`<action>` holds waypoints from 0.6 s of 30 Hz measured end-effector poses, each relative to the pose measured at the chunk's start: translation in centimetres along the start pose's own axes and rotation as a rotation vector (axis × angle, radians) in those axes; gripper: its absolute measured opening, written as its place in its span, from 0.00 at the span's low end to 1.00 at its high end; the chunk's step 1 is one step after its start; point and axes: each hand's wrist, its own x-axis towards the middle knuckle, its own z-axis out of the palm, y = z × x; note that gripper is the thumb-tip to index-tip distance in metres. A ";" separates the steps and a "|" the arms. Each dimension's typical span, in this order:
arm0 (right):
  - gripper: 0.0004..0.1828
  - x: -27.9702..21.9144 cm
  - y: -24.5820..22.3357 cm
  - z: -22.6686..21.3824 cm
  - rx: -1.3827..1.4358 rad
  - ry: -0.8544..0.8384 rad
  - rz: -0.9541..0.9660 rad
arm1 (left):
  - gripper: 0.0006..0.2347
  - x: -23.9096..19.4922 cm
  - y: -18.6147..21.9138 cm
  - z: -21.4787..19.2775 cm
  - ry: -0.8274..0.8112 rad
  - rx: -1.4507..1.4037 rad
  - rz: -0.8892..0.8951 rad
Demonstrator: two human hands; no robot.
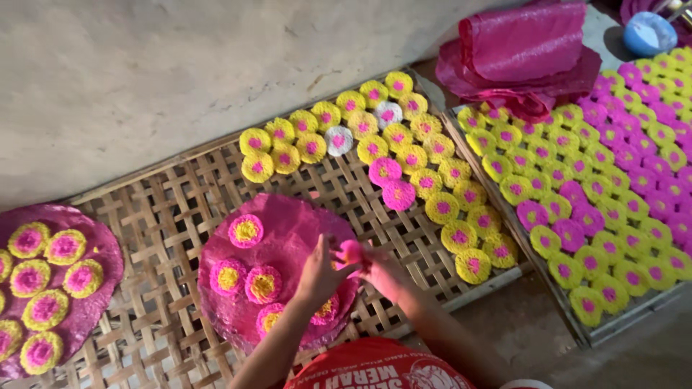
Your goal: The person arranges small, round, yellow and pink decorative items onto a pink circular mat placed on a woven bamboo rack. They pick up the items one by one and place them in rows, occasionally adjusting the mat or the items already placed.
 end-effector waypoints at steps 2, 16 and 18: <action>0.21 0.1 -1.5 -2.0 -0.118 0.314 0.056 | 0.29 -0.1 0.4 0.6 0.043 0.088 0.051; 0.15 1.1 -7.3 -10.1 -1.546 0.824 -0.593 | 0.14 1.5 -8.6 2.6 0.100 0.521 -0.075; 0.14 0.7 -7.9 -8.9 -1.553 0.859 -0.614 | 0.14 1.6 -8.3 2.6 0.113 0.510 -0.038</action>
